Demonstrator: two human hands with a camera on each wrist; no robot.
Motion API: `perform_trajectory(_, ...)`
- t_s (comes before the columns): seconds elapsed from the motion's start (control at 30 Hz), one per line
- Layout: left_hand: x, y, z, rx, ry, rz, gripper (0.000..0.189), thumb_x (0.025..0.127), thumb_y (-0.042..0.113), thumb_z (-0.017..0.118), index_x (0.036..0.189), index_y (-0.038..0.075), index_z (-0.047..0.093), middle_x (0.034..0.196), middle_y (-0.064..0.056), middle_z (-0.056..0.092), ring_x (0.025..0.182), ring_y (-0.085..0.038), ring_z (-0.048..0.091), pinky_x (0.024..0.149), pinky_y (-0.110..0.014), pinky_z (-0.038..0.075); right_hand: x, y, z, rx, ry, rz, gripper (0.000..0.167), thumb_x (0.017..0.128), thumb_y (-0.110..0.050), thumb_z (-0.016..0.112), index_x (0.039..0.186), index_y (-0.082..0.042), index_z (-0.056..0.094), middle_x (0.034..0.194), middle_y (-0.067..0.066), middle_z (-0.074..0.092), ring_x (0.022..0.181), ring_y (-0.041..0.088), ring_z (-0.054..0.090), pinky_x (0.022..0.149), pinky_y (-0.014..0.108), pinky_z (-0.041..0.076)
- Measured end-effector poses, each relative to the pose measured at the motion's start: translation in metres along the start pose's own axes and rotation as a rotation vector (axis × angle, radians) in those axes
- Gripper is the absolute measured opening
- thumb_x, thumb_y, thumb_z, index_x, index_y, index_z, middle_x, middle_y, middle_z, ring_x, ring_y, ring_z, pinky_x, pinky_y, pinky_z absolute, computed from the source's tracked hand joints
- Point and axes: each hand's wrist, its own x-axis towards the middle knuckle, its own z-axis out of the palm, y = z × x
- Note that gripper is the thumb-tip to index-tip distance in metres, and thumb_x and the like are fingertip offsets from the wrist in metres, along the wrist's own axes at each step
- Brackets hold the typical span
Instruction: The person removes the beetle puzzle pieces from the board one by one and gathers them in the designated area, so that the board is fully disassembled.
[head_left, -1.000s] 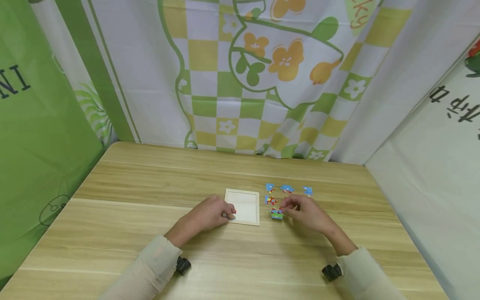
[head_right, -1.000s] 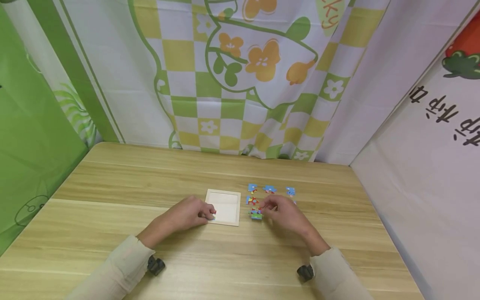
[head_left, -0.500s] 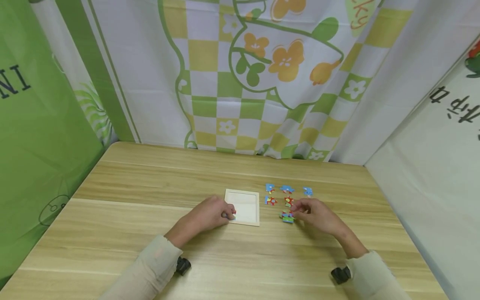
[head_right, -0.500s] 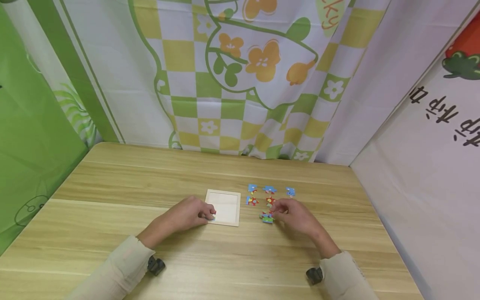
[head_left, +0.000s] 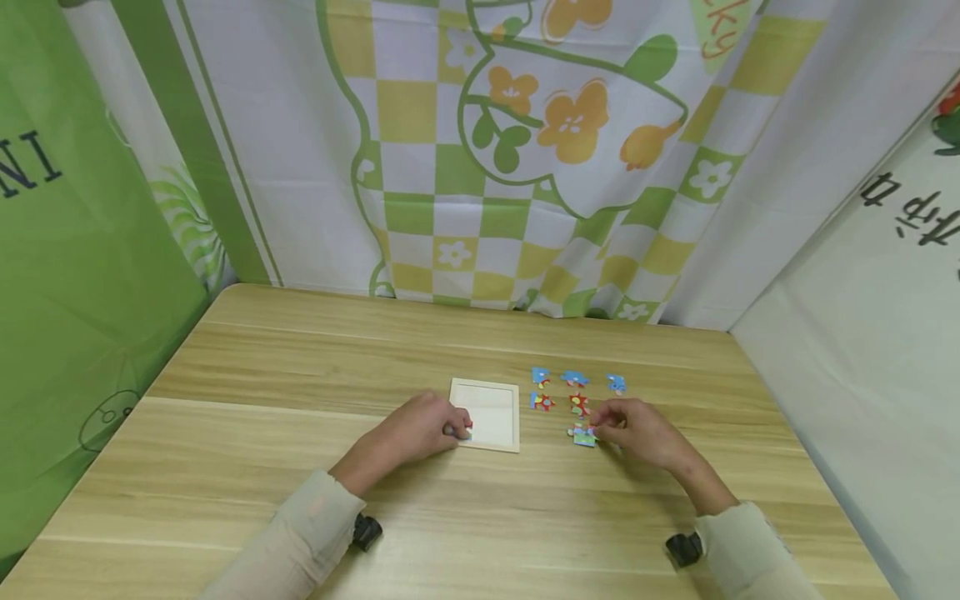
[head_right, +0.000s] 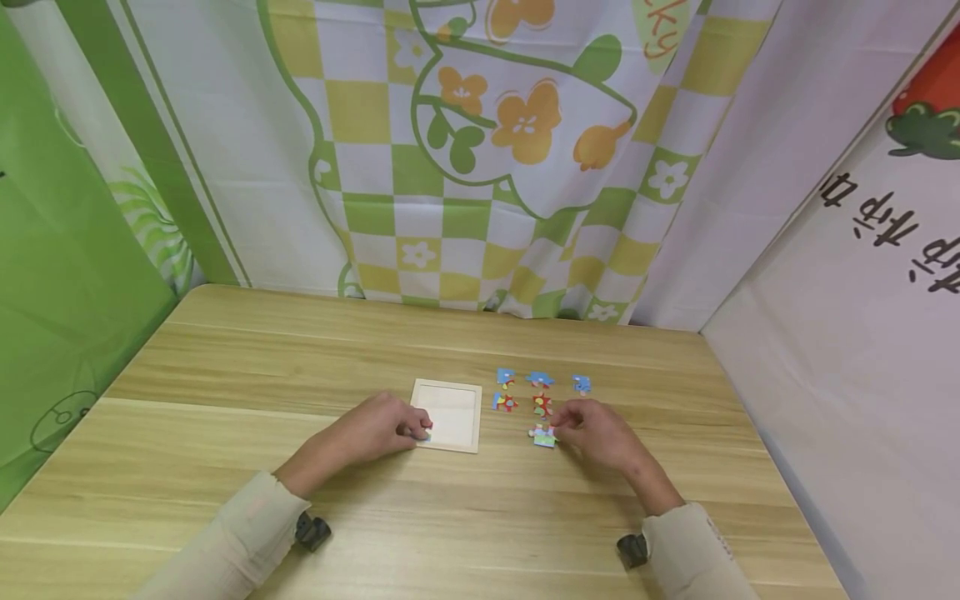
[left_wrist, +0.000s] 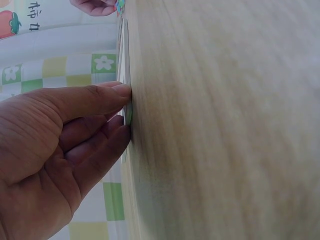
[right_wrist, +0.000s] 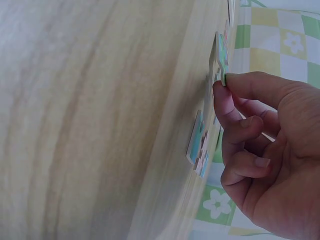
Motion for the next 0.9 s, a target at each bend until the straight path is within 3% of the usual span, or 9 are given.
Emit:
perform_trajectory(0.3, -0.0004, 0.0002, 0.0001, -0.006, -0.003, -0.007, 0.008, 0.087, -0.002, 0.078, 0.092, 0.005, 0.081, 0.110, -0.006, 0.076, 0.112, -0.025, 0.070, 0.078, -0.022, 0.054, 0.0008, 0.0017, 0.0033, -0.091, 0.018, -0.024, 0.007, 0.094, -0.006, 0.071, 0.093, -0.012, 0.072, 0.086, -0.005, 0.065, 0.081, 0.012, 0.059, 0.075, 0.033, 0.051)
perform_trajectory(0.9, -0.0005, 0.0009, -0.0002, 0.004, 0.008, 0.006, 0.009, 0.088, -0.002, 0.078, 0.092, 0.004, 0.082, 0.109, -0.006, 0.077, 0.111, -0.024, 0.070, 0.078, -0.023, 0.054, 0.0017, -0.0017, 0.0063, -0.082, 0.030, 0.022, 0.004, 0.095, -0.009, 0.073, 0.097, -0.006, 0.072, 0.088, -0.004, 0.066, 0.083, 0.014, 0.061, 0.074, 0.033, 0.052)
